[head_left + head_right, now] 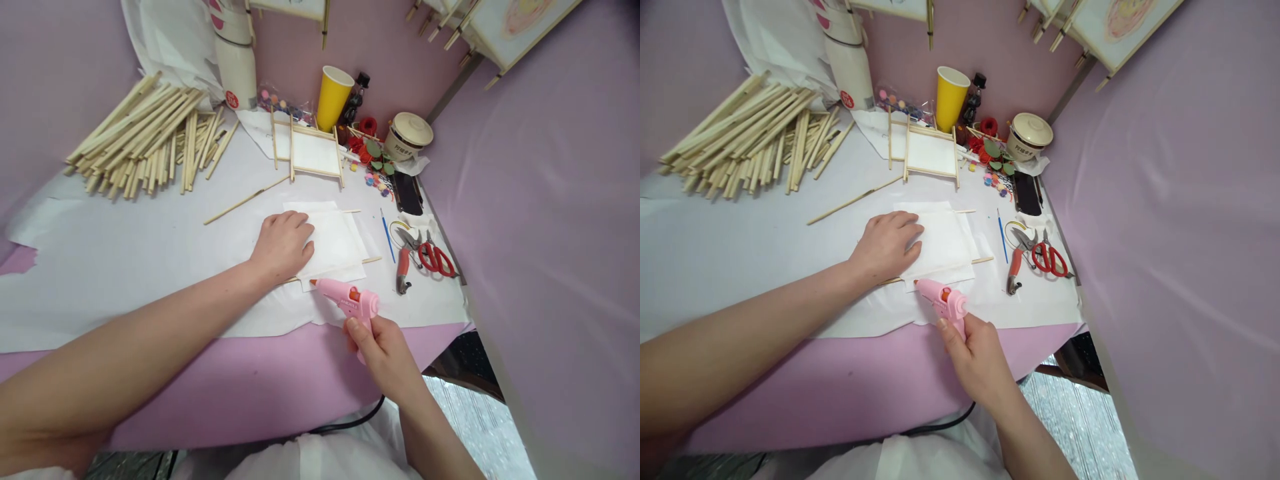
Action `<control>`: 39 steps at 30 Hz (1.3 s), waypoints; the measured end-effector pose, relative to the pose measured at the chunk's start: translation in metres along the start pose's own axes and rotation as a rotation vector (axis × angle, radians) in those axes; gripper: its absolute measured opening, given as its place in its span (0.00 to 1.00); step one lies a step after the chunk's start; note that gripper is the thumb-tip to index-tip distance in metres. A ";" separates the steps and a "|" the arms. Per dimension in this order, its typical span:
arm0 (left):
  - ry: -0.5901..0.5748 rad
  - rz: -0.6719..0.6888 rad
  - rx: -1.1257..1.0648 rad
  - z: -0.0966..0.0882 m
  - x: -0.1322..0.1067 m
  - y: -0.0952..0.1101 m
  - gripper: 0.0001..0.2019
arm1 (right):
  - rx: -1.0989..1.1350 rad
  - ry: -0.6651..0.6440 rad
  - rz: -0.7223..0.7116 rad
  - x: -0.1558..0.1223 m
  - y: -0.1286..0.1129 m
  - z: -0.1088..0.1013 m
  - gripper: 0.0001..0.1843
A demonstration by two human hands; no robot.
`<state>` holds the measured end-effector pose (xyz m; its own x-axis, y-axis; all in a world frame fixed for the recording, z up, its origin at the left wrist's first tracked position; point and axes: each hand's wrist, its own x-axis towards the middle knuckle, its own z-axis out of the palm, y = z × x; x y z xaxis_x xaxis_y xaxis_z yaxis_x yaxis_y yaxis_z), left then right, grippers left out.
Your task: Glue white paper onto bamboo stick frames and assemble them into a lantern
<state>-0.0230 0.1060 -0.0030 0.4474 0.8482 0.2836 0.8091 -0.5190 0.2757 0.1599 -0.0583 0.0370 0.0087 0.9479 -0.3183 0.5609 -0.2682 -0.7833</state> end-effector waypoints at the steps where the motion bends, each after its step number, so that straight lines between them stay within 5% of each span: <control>1: -0.001 -0.001 -0.001 0.000 0.000 0.000 0.13 | -0.009 0.006 0.003 0.000 0.000 0.000 0.27; 39: 0.002 0.014 0.007 -0.001 0.000 0.000 0.13 | 0.048 0.192 0.129 -0.002 0.013 -0.018 0.29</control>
<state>-0.0234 0.1059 -0.0025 0.4584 0.8404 0.2890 0.8051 -0.5304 0.2655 0.1824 -0.0607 0.0370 0.2377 0.9192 -0.3138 0.5047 -0.3929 -0.7687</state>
